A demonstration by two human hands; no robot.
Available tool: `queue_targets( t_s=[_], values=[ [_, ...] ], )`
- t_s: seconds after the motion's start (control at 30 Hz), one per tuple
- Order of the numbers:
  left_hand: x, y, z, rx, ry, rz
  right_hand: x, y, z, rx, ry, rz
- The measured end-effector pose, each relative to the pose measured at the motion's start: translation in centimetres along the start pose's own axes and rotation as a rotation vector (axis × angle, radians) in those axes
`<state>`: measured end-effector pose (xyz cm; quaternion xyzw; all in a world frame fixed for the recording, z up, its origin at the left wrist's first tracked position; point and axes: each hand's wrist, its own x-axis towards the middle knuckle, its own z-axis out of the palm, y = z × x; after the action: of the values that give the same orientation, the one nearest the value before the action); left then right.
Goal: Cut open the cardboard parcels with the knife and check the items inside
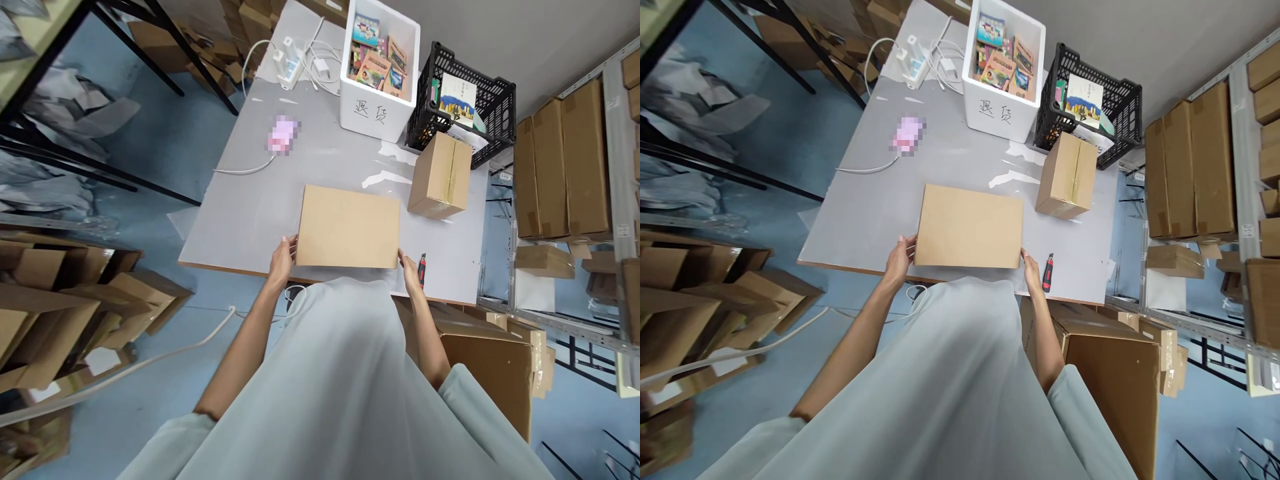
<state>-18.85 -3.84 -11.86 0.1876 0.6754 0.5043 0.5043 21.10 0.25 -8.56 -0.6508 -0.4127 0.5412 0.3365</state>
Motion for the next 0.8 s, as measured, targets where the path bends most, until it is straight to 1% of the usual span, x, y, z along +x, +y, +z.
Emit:
queue_targets(
  t_s=[0.1, 0.23, 0.3, 0.4, 0.5, 0.6, 0.7, 0.8],
  values=[
    [-0.5, -0.3, -0.1, 0.058, 0.064, -0.065, -0.1, 1.1, 0.0, -0.004, 0.017, 0.053],
    [-1.5, -0.9, -0.1, 0.11, 0.052, -0.119, -1.0, 2.3, 0.7, -0.018, 0.018, 0.114],
    [-1.9, -1.0, -0.2, 0.135, 0.041, -0.127, -1.4, 2.4, 1.0, -0.026, 0.017, 0.129],
    [-2.1, -0.7, -0.4, 0.164, 0.039, -0.103, -1.9, 1.9, 1.1, -0.029, 0.015, 0.119],
    [-2.2, 0.6, -0.5, 0.163, 0.046, -0.045, -2.1, 0.5, 1.0, -0.011, 0.012, 0.077],
    [-2.6, 2.8, -0.3, 0.16, 0.078, 0.078, -2.3, -1.5, 0.9, 0.02, 0.006, 0.015],
    [-3.4, 5.5, 0.1, 0.173, 0.087, 0.247, -2.7, -4.3, 0.9, 0.062, -0.02, -0.097],
    [-4.6, 8.6, 0.4, 0.192, 0.118, 0.391, -3.4, -8.0, 0.7, 0.081, -0.027, -0.226]
  ],
)
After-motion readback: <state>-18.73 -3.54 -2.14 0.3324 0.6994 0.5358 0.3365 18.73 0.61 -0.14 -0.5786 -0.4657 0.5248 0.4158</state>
